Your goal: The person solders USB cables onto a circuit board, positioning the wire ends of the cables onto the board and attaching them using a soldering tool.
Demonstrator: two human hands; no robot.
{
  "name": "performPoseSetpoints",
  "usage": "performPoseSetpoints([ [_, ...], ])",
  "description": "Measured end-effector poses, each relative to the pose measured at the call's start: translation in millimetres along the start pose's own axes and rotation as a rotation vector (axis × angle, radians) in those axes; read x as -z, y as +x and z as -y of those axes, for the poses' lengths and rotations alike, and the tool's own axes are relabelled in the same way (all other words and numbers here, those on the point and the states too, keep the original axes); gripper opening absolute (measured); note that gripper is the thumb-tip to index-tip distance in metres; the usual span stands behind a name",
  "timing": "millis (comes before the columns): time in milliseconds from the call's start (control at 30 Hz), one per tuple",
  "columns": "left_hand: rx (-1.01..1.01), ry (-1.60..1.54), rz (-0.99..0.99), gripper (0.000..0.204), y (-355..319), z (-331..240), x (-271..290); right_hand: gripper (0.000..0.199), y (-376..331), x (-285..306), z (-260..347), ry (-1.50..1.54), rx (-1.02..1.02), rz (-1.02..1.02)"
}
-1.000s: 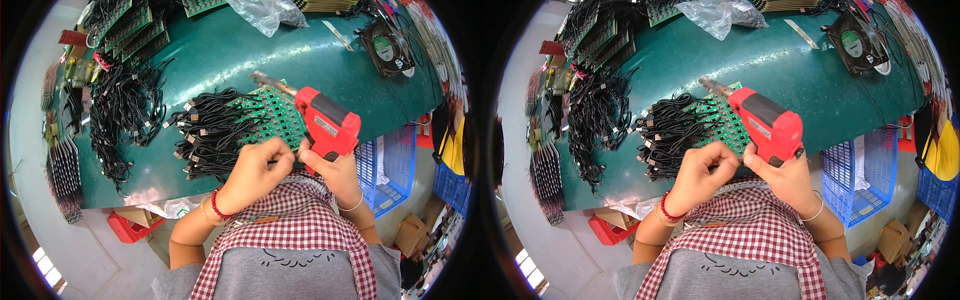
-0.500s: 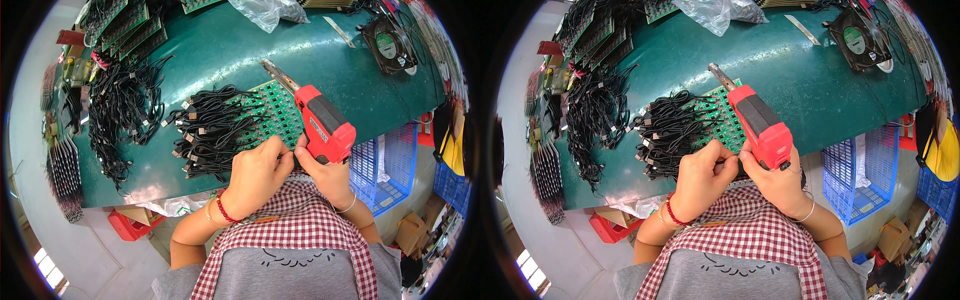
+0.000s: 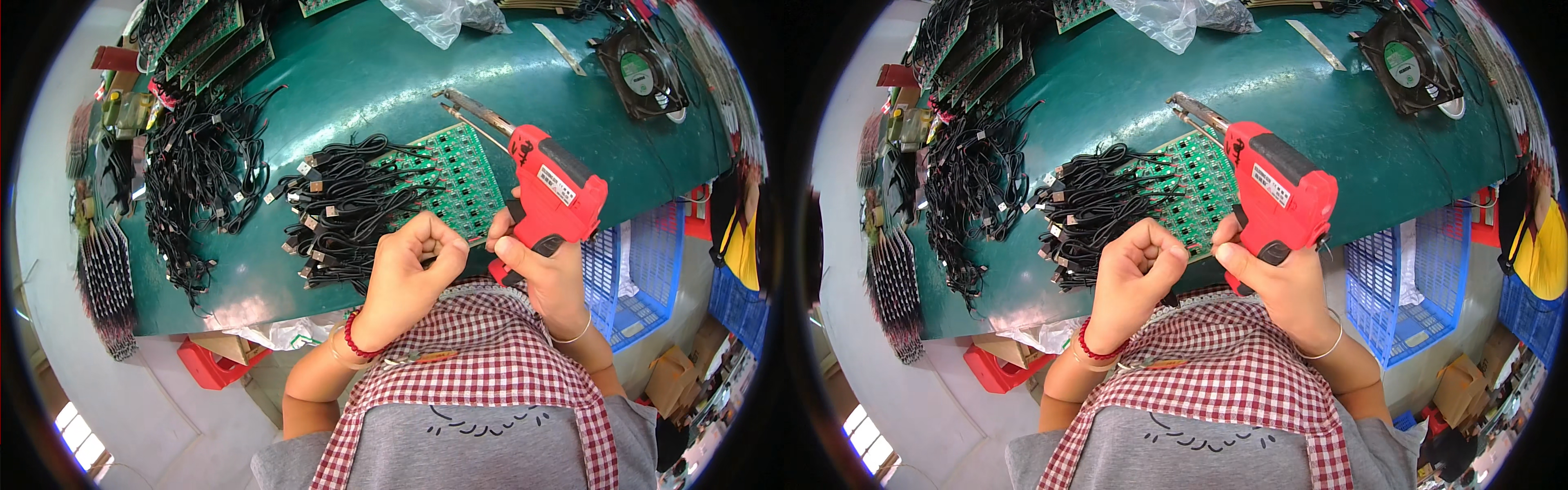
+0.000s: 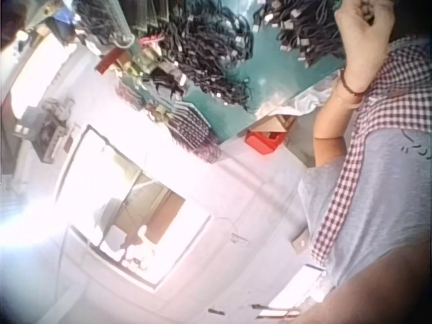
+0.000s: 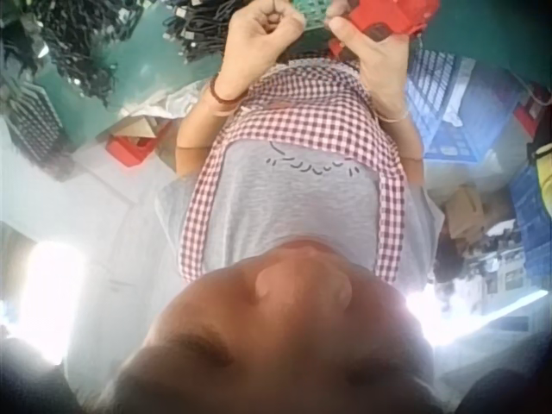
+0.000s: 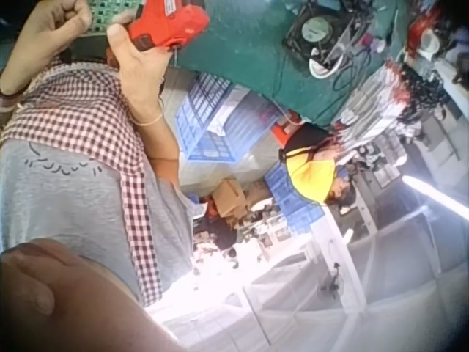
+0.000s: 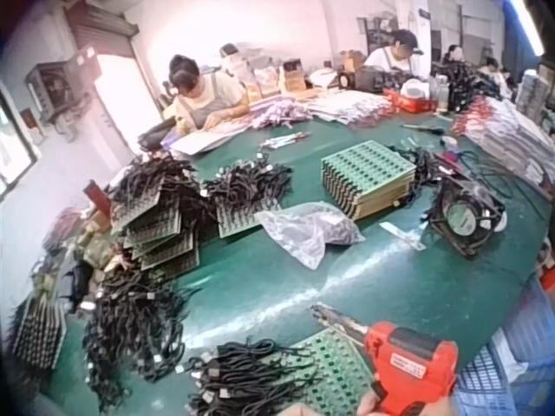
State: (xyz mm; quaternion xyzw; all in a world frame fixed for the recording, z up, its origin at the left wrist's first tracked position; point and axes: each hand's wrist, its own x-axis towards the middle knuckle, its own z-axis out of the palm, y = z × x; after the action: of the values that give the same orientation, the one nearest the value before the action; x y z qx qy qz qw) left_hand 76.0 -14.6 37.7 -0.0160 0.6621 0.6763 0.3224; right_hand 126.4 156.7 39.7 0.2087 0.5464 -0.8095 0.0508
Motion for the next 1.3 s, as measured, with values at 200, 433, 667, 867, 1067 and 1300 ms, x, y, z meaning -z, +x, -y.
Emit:
performPoseSetpoints([
  [200,-0.105,0.071,-0.023,0.009,0.8,7.9,-11.3,0.05,-0.1,-2.4,-3.6,-0.125,-0.011,-0.027],
  [433,-0.114,0.172,-0.053,0.01,-0.4,8.1,-12.3,0.045,-1.3,-5.5,1.0,-0.229,-0.013,-0.013],
  [667,-0.119,0.157,-0.053,0.01,1.0,14.1,-12.3,0.043,-1.7,-7.3,-2.5,-0.241,0.016,-0.022],
  [867,-0.211,0.246,-0.082,0.007,-0.2,8.4,-13.7,0.01,0.5,-9.2,-5.9,-0.254,0.131,-0.04],
  [1067,-0.439,0.468,-0.159,0.006,4.0,6.6,-16.6,0.014,-3.8,-7.4,-13.5,-0.297,0.106,0.008],
  [1300,-0.46,0.724,-0.137,0.01,10.1,2.1,-16.4,0.019,-2.4,1.2,-15.6,-0.28,0.182,-0.075],
])
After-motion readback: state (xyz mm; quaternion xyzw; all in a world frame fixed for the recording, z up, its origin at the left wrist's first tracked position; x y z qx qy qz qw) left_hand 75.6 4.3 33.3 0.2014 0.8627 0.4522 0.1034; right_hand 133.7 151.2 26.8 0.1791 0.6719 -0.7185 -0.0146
